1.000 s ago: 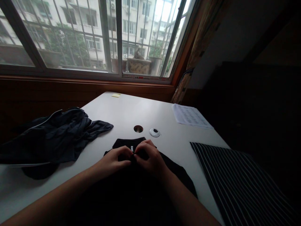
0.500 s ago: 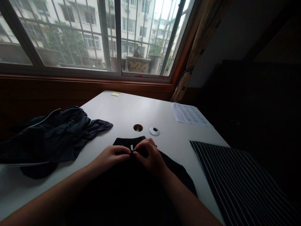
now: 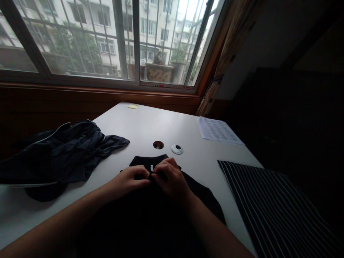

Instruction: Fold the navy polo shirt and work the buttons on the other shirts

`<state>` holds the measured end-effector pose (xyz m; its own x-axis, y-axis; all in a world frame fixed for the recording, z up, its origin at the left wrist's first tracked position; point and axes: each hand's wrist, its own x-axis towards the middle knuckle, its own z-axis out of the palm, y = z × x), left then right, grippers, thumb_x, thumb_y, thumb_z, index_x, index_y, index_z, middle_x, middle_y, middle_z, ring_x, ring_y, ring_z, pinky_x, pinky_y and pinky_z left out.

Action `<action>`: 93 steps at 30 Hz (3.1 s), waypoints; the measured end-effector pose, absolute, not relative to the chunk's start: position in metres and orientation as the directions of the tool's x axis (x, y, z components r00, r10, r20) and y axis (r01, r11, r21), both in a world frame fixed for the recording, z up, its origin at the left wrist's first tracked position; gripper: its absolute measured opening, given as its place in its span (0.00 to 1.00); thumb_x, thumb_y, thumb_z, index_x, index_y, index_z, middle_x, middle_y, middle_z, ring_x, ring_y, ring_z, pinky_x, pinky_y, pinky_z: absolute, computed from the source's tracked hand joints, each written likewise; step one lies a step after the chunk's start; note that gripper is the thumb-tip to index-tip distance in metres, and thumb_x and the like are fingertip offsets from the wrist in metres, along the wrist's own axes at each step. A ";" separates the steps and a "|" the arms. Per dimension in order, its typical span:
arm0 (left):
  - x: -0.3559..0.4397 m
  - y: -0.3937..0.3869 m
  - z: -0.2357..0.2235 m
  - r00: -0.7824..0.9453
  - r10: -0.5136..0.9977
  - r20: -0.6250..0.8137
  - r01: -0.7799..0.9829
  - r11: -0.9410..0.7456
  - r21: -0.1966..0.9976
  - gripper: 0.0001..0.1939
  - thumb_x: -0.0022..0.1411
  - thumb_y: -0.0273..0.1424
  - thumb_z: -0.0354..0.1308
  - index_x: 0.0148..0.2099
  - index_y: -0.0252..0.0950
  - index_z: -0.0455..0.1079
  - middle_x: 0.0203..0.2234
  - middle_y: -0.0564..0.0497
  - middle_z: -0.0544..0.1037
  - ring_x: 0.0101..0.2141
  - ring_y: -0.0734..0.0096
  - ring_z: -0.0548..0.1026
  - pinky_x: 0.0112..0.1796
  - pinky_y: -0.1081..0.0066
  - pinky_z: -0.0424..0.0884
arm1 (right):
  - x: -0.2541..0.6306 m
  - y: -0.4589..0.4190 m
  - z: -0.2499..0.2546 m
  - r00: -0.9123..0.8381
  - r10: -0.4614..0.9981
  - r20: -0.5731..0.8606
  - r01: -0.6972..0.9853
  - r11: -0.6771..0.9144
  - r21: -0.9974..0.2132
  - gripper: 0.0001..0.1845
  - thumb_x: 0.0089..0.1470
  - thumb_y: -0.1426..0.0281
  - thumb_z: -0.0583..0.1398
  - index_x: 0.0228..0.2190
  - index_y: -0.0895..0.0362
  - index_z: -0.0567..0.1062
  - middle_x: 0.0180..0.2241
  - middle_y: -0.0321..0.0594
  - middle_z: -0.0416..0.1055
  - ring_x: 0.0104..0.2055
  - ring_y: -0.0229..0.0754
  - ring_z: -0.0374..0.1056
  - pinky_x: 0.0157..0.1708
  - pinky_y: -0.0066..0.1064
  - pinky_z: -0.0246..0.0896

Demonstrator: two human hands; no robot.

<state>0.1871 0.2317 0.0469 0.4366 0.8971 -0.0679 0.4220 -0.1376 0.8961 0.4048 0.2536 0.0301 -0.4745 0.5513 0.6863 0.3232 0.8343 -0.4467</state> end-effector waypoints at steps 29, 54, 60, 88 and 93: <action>0.182 0.225 0.036 0.493 0.842 0.217 0.541 -0.492 0.682 0.20 0.64 0.27 0.56 0.58 0.42 0.70 0.47 0.47 0.76 0.50 0.58 0.67 0.53 0.58 0.65 | 0.412 0.258 0.032 -0.477 0.605 0.638 0.387 0.796 -0.465 0.07 0.56 0.73 0.63 0.38 0.51 0.78 0.34 0.40 0.71 0.42 0.47 0.63 0.42 0.42 0.66; 0.170 0.237 0.024 0.330 0.869 0.369 0.753 -0.478 0.452 0.11 0.59 0.19 0.54 0.42 0.38 0.68 0.40 0.48 0.70 0.43 0.60 0.66 0.44 0.61 0.67 | 0.428 0.259 0.066 -0.760 0.529 0.377 0.422 0.843 -0.333 0.22 0.45 0.83 0.60 0.38 0.47 0.80 0.38 0.39 0.74 0.43 0.49 0.65 0.48 0.49 0.61; 0.180 0.219 0.042 0.386 0.808 0.444 0.614 -0.585 0.530 0.03 0.63 0.25 0.55 0.39 0.37 0.66 0.37 0.49 0.69 0.38 0.64 0.68 0.40 0.65 0.67 | 0.430 0.263 0.071 -0.722 0.547 0.423 0.427 0.834 -0.349 0.11 0.54 0.76 0.63 0.36 0.48 0.80 0.34 0.38 0.76 0.42 0.49 0.65 0.47 0.48 0.63; 0.198 0.212 0.039 0.413 0.902 -0.124 0.160 0.062 0.985 0.17 0.56 0.40 0.65 0.41 0.33 0.74 0.36 0.48 0.79 0.39 0.60 0.75 0.41 0.66 0.70 | 0.400 0.237 0.067 -0.540 0.437 0.720 0.406 0.884 -0.232 0.06 0.61 0.74 0.62 0.39 0.52 0.77 0.33 0.35 0.75 0.43 0.44 0.65 0.55 0.45 0.59; 0.191 0.216 0.042 0.452 0.865 -0.217 0.046 0.221 0.974 0.15 0.56 0.38 0.67 0.39 0.33 0.73 0.29 0.53 0.75 0.29 0.72 0.71 0.32 0.74 0.64 | 0.406 0.239 0.077 -0.472 0.525 0.709 0.461 0.832 -0.309 0.12 0.58 0.72 0.64 0.45 0.53 0.75 0.43 0.42 0.72 0.48 0.47 0.64 0.51 0.45 0.62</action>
